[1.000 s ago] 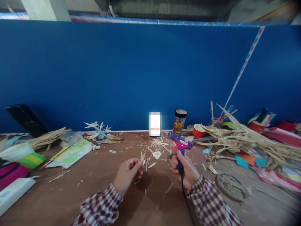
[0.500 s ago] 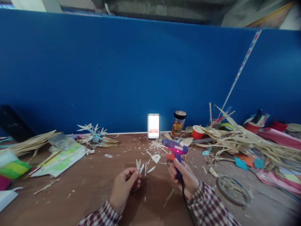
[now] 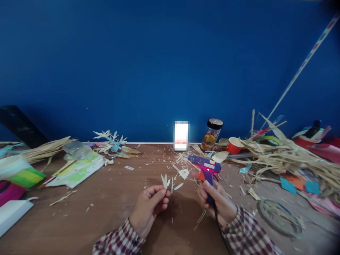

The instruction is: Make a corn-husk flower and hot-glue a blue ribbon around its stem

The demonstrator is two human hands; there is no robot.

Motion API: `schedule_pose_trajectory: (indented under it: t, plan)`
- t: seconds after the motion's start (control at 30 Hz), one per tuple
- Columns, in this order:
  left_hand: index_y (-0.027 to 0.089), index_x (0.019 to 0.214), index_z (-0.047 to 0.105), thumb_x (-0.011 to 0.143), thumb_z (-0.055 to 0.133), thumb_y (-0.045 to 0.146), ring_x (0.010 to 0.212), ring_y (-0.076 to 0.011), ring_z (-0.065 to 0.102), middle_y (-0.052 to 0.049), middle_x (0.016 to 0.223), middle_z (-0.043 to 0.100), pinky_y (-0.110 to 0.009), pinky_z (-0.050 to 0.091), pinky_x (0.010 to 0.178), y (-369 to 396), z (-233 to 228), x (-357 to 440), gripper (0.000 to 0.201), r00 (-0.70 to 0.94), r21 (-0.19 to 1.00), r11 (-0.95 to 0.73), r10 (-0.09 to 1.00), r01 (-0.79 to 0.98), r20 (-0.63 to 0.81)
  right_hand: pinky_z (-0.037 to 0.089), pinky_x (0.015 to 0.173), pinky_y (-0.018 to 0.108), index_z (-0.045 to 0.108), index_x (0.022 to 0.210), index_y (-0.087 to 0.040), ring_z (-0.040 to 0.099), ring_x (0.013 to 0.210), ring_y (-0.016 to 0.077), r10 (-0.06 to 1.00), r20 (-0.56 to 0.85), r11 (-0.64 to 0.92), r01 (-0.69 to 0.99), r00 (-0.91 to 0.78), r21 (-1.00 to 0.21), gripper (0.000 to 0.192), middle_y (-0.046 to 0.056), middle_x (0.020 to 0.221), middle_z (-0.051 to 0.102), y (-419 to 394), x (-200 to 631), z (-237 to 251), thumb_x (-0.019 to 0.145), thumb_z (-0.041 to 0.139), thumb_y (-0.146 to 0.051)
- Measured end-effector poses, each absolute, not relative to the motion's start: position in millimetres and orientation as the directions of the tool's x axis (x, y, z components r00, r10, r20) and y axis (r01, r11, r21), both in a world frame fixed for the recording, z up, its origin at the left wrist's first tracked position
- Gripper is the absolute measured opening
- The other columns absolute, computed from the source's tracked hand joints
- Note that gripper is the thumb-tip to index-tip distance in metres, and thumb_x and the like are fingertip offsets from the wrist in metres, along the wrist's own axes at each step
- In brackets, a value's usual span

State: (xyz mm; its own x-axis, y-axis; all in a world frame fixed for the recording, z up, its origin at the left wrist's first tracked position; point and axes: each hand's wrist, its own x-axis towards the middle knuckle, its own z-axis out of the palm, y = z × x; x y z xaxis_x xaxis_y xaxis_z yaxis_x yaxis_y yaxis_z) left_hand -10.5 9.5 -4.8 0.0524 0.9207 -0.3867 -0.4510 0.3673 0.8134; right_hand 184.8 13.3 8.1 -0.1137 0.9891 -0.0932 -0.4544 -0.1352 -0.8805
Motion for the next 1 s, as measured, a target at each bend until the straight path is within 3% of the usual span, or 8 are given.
schedule_pose_trajectory:
  t: [0.17, 0.3, 0.43, 0.57, 0.67, 0.77, 0.9, 1.0]
  plan:
    - [0.014, 0.071, 0.057, 0.062, 0.068, 0.026, 0.05, -0.0093, 0.058, -0.003, 0.064, 0.066, -0.019, 0.048, 0.048, 2, -16, 0, 0.019, -0.007, 0.926, 0.281, 0.956, -0.251, -0.293, 0.036, 0.036, 0.016, 0.047, 0.073, -0.015, 0.046, 0.041, 0.0067, 0.987, -0.147, -0.16, -0.254, -0.072, -0.954, 0.033, -0.004, 0.05, 0.052, 13, 173, -5, 0.061, 0.069, -0.036]
    - [0.016, 0.073, 0.06, 0.07, 0.059, 0.028, 0.053, -0.0131, 0.06, -0.001, 0.06, 0.065, -0.022, 0.048, 0.05, -7, -20, 4, 0.012, -0.043, 0.983, -0.017, 0.999, 0.185, 0.025, 0.039, 0.039, 0.016, 0.047, 0.089, -0.014, 0.05, 0.045, 0.0071, 0.981, -0.174, -0.189, -0.231, -0.083, -0.954, 0.043, -0.003, 0.057, 0.057, 5, 159, -12, 0.059, 0.071, -0.033]
    - [0.019, 0.079, 0.063, 0.072, 0.056, 0.019, 0.065, -0.0157, 0.062, -0.003, 0.072, 0.067, -0.025, 0.049, 0.06, -11, -15, 0, 0.01, 0.072, 0.708, -0.42, 0.882, 0.567, 0.465, 0.038, 0.038, 0.015, 0.047, 0.094, -0.013, 0.048, 0.043, 0.006, 0.983, -0.171, -0.181, -0.245, -0.059, -0.952, 0.046, -0.003, 0.055, 0.057, 1, 152, -13, 0.061, 0.069, -0.034]
    - [0.019, 0.083, 0.061, 0.072, 0.051, 0.009, 0.07, -0.0149, 0.062, -0.004, 0.077, 0.067, -0.024, 0.049, 0.065, -12, -13, 0, 0.017, 0.204, 0.469, -0.599, 0.731, 0.649, 0.651, 0.036, 0.036, 0.014, 0.048, 0.092, -0.013, 0.046, 0.04, 0.0051, 0.979, -0.202, -0.202, -0.231, -0.023, -0.952, 0.044, -0.005, 0.052, 0.054, 1, 153, -11, 0.061, 0.069, -0.036]
    - [0.019, 0.082, 0.061, 0.073, 0.05, 0.009, 0.071, -0.0143, 0.061, -0.004, 0.077, 0.066, -0.024, 0.048, 0.067, -12, -13, 1, 0.017, 0.221, 0.457, -0.607, 0.727, 0.65, 0.65, 0.035, 0.035, 0.014, 0.048, 0.093, -0.013, 0.045, 0.038, 0.0046, 0.974, -0.228, -0.224, -0.228, -0.008, -0.948, 0.044, -0.006, 0.051, 0.053, 2, 155, -7, 0.061, 0.069, -0.035]
    - [0.019, 0.083, 0.061, 0.073, 0.052, 0.014, 0.075, -0.016, 0.061, -0.005, 0.081, 0.066, -0.026, 0.048, 0.07, -12, -14, 1, 0.015, 0.161, 0.582, -0.535, 0.805, 0.613, 0.571, 0.036, 0.036, 0.015, 0.05, 0.089, -0.013, 0.045, 0.038, 0.0046, 0.979, -0.203, -0.201, -0.209, -0.012, -0.957, 0.04, -0.006, 0.05, 0.053, 3, 157, -6, 0.061, 0.069, -0.032]
    - [0.018, 0.091, 0.061, 0.075, 0.051, 0.026, 0.069, -0.0169, 0.062, -0.006, 0.084, 0.066, -0.028, 0.05, 0.064, -11, -12, 1, 0.021, 0.023, 0.902, -0.231, 0.971, 0.365, 0.239, 0.037, 0.037, 0.016, 0.05, 0.085, -0.013, 0.045, 0.039, 0.0053, 0.982, -0.191, -0.186, -0.186, 0.007, -0.965, 0.036, -0.005, 0.053, 0.053, 5, 160, -6, 0.059, 0.069, -0.03]
    - [0.016, 0.091, 0.062, 0.075, 0.052, 0.033, 0.058, -0.015, 0.061, -0.004, 0.069, 0.066, -0.025, 0.05, 0.056, -7, -10, 2, 0.026, 0.051, 0.994, 0.039, 0.998, 0.105, -0.045, 0.037, 0.037, 0.018, 0.051, 0.084, -0.014, 0.045, 0.04, 0.0059, 0.985, -0.173, -0.169, -0.147, 0.02, -0.975, 0.034, -0.005, 0.054, 0.052, 6, 162, -6, 0.059, 0.069, -0.03]
